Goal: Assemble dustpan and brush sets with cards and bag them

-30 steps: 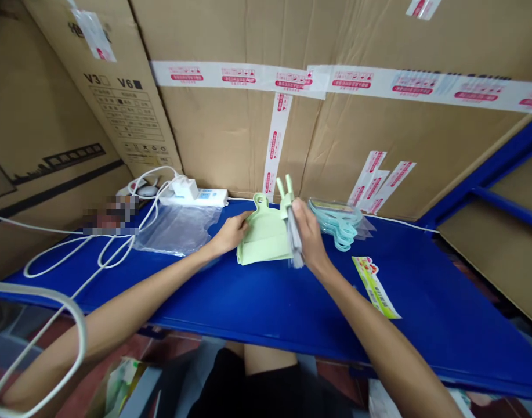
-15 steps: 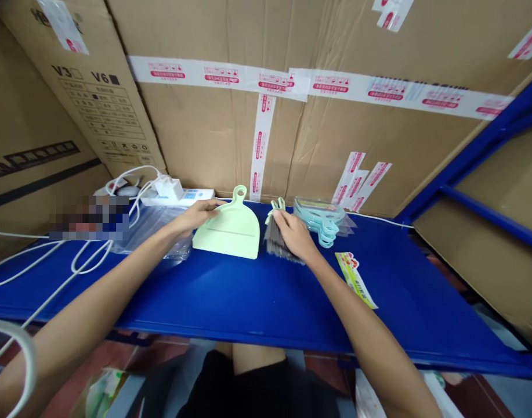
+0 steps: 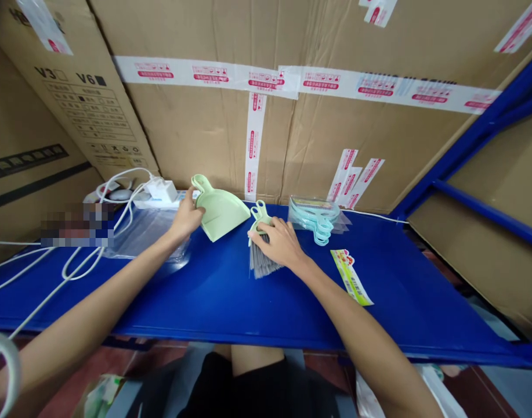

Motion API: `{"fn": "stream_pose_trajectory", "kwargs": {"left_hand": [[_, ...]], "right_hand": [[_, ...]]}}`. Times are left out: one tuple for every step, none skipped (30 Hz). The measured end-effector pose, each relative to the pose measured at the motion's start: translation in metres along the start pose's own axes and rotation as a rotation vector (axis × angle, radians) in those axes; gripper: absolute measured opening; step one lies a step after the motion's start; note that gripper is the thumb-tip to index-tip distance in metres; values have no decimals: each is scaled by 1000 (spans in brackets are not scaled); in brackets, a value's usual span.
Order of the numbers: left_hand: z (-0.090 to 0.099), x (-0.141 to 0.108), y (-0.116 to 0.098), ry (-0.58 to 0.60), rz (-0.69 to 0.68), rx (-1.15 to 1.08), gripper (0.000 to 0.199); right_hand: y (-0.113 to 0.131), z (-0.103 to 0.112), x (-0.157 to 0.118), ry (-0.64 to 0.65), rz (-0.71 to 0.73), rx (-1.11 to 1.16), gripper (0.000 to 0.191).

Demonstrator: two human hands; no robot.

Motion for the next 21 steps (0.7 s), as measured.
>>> {"fn": "stream_pose_trajectory", "kwargs": {"left_hand": [[0,-2,-5,11,-36,96,84],[-1,-4,-9,35,-57,186,82],[-4,-6,-13,68,-71,264,77],[-6,-8,-17,105,-83,324,71],[-9,-11,-20,139,-92,367,65],[-10,-13,-23,166,-94,397,59],[-11,-15,-25,194,-88,420,54],[-13,-16,-27,224,-81,448,50],[-15,-17,-29,258,-90,488,47],[-17,-18,-32,290,-123,541,45],[-20,-19,-38,323,-188,598,42],[-24,-21,-44,365,-281,646,39],[-30,-25,-51,422,-389,673,40],[-37,-31,-56,497,-492,669,47],[-43,-38,-58,588,-576,639,57],[-49,-44,-58,679,-631,595,68],[-52,-49,-57,754,-660,551,78],[-55,-52,-54,810,-666,518,86],[-56,-54,-52,846,-660,496,91],[-57,-54,-49,870,-652,484,94],[-57,-55,-48,883,-648,481,93]], "right_hand": [[7,1,-1,-4,83,-8,43],[15,2,-2,-2,172,-8,41],[21,3,-4,5,255,1,41],[25,4,-6,16,323,15,41],[28,5,-8,31,372,30,43],[29,5,-9,52,409,43,46],[28,4,-11,80,435,52,49],[27,3,-12,114,454,57,51],[25,0,-13,152,468,61,53],[22,-2,-14,188,477,68,54],[19,-3,-15,216,480,80,53],[16,-3,-16,235,478,96,52],[13,-3,-16,247,473,115,50],[11,-2,-17,256,466,136,47],[9,-1,-16,262,455,153,45],[8,-1,-16,269,442,164,44],[8,-1,-16,276,430,165,43],[9,0,-16,281,424,159,43],[11,0,-16,281,422,152,43],[14,1,-16,277,428,147,43],[17,2,-16,274,440,150,43]]}}
Point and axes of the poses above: each hand's wrist, its own x-axis towards the middle knuckle, its own z-axis out of the back of the hand, y = z × x, the point moved 10 cm from there along x, towards the middle knuckle, and after that the axes turned 12 degrees about -x, right-handed, at the moved point
